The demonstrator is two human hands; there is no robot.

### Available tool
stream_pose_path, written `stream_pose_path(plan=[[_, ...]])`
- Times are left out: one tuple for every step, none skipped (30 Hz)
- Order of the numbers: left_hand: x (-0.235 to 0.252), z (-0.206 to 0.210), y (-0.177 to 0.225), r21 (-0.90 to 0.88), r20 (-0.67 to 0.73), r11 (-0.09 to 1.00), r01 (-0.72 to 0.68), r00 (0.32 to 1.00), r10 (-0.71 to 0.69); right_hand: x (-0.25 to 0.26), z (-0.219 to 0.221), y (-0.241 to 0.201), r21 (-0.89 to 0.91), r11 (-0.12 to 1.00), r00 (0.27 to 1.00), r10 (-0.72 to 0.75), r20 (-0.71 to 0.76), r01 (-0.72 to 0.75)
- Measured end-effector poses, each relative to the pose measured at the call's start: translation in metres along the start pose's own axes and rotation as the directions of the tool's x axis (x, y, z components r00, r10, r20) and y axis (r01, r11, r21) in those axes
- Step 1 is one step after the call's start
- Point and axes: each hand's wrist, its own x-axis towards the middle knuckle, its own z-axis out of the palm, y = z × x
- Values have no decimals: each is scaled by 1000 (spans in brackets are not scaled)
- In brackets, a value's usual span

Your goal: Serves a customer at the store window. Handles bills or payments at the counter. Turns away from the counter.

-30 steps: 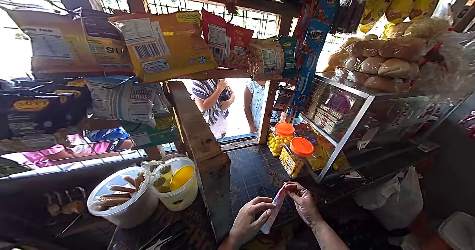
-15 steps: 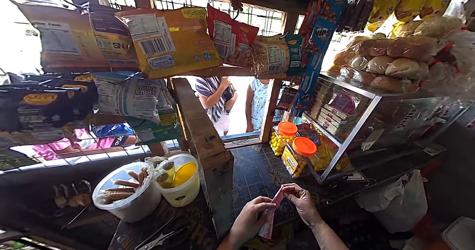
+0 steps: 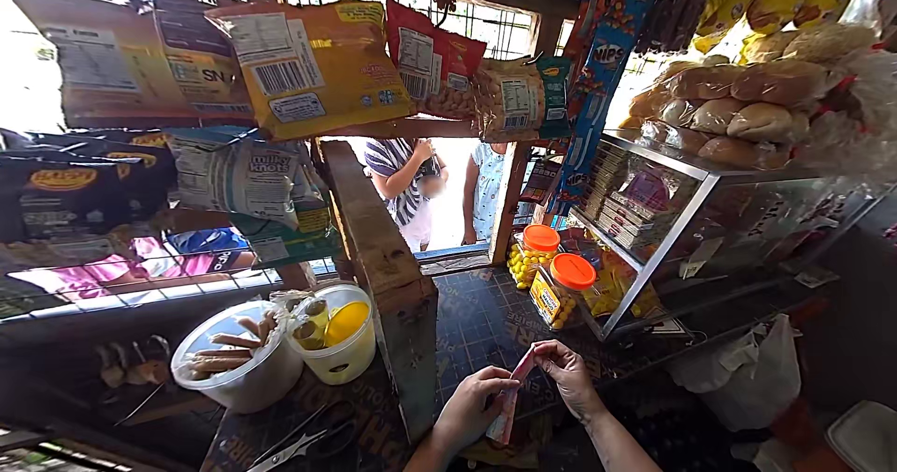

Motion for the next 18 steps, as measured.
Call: stream_pose_path(plan=[[0,0,0,6,5,1000,2,1000,-2,0,0,0,-2,1000,1000,0,-1,0],[0,0,1,10,8,1000,4,1000,-4,0,0,0,-4,1000,1000,1,0,-1],[0,0,1,13,12,1000,8,1000,-8,0,0,0,-3,1000,1000,-1,2,1],[0,-1,2,18,16,1000,12,1000,-12,0,0,1,2,1000,1000,-4,6,4],[0,-1,3,21,19,1000,19,1000,-19,0,-1,1,5,1000,1000,-4,9,4],[0,-1,4,24,19,999,22,1000,-23,0,0,1,3,1000,1000,-4,10,4],[0,-1,4,27,21,999,26,999,-26,-1,0,1,0,1000,1000,-4,11,4],[0,-1,4,28,25,999,28,999,-29,-1,0,0,-6,1000,1000,-4,11,4],[0,-1,4,27,27,999,25,999,-26,-1,0,0,-9,1000,1000,-7,11,7],[0,-1,4,25,21,1000,19,1000,-19,-1,-1,1,-9,1000,1000,-15,12,15],[-1,0,3,23,-7,1000,6,1000,-5,-1,-2,2,-4,1000,999,-30,14,31],[-1,1,2,20,-73,1000,-17,997,19,1,-3,4,0,999,999,-48,23,48],[-1,3,1,26,-182,999,-46,982,50,2,-5,5,1,998,998,-58,35,58],[-1,5,2,46,-319,998,-51,946,63,2,-5,5,-9,998,998,-56,41,57],[0,7,5,75,-461,997,-24,885,57,1,-6,4,-22,999,998,-49,42,50],[1,7,9,102,-579,995,18,814,44,0,-5,4,-42,998,998,-45,40,46],[3,7,12,111,-655,992,57,755,30,0,-4,3,-56,997,998,-46,38,48],[5,7,13,121,-693,989,82,720,25,0,-4,3,-63,997,998,-50,39,52]])
